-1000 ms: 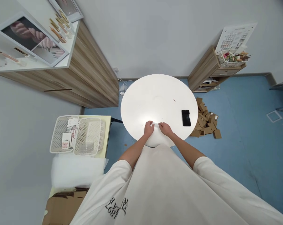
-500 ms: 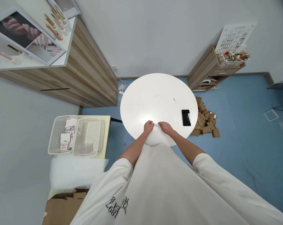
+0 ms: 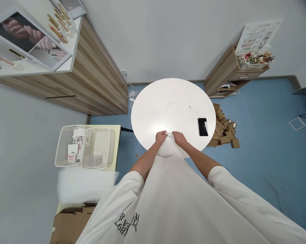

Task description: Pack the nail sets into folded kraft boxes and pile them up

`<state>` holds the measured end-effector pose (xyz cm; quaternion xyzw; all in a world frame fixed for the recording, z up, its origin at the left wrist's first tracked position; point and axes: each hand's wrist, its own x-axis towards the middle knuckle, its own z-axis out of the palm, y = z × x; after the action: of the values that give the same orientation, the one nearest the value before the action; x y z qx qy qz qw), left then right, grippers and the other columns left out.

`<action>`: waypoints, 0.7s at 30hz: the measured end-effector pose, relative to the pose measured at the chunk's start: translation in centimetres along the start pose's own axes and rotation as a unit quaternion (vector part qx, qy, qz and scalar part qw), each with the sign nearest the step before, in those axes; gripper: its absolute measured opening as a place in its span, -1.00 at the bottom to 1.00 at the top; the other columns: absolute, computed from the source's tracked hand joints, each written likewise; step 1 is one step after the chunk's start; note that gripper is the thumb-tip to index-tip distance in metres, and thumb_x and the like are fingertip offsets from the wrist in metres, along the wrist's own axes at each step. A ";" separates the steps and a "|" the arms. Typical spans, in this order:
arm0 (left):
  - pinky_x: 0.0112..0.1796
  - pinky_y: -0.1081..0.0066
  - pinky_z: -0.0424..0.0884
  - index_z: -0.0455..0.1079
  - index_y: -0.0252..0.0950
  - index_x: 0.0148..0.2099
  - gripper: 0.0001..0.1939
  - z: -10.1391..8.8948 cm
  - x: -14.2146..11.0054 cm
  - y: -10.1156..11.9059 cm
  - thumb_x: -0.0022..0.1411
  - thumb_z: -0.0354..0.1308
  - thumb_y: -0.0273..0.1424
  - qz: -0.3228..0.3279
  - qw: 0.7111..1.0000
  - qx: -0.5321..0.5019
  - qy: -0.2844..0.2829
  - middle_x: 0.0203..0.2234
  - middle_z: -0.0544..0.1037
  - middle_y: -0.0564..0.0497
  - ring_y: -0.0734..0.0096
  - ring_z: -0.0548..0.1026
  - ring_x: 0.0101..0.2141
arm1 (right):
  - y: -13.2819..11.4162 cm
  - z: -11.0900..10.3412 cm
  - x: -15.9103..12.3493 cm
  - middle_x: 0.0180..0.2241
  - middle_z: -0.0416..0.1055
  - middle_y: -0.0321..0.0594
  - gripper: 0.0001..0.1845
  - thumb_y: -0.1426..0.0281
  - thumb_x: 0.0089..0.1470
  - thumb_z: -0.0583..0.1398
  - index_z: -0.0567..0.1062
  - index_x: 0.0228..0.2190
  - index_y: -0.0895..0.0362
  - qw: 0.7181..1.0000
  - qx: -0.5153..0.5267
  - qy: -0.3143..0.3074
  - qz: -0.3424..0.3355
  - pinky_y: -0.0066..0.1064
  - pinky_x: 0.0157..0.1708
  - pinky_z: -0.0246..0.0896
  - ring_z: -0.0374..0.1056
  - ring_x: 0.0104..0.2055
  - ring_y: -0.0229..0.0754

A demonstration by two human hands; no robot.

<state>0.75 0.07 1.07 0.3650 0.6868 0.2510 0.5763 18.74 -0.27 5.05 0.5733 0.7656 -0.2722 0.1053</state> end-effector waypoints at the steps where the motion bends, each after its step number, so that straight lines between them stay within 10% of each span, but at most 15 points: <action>1: 0.11 0.29 0.39 0.53 -0.24 0.08 -0.55 0.0 0.1 -0.3 0.09 0.33 -0.46 0.004 1.000 0.002 -0.003 0.07 0.56 -0.11 0.22 0.52 0.07 | 0.1 0.0 0.1 -0.05 0.46 0.02 -0.63 0.51 0.29 -0.03 0.38 0.06 0.17 1.000 0.012 0.002 0.009 -0.30 -0.08 0.13 0.35 -0.08 -0.01; 10: 0.11 0.26 0.38 0.29 -0.30 0.27 -0.25 -1.0 -0.9 -3.1 0.01 0.27 -0.62 0.020 0.998 0.052 -0.028 0.18 0.44 -0.23 0.18 0.45 0.14 | 1.4 1.9 0.9 0.12 0.41 0.01 -0.44 0.40 0.36 -0.09 0.12 0.33 0.16 0.964 0.234 0.073 0.104 -0.29 0.04 0.22 0.36 0.09 -0.04; 21: 0.11 0.26 0.34 0.34 -0.28 0.19 -0.43 -0.6 -1.9 -3.8 0.10 0.22 -0.55 0.003 0.997 0.069 -0.043 0.15 0.47 -0.20 0.20 0.47 0.11 | 0.1 5.4 -1.3 -0.04 0.51 -0.13 -0.67 0.41 0.25 0.04 0.41 0.02 0.08 0.935 0.326 0.040 0.136 -0.33 -0.05 0.33 0.43 -0.03 -0.13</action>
<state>-0.57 -3.68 -0.61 0.4164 0.6758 0.1887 0.5782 18.40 -4.23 1.12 0.6849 0.5532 -0.4670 -0.0827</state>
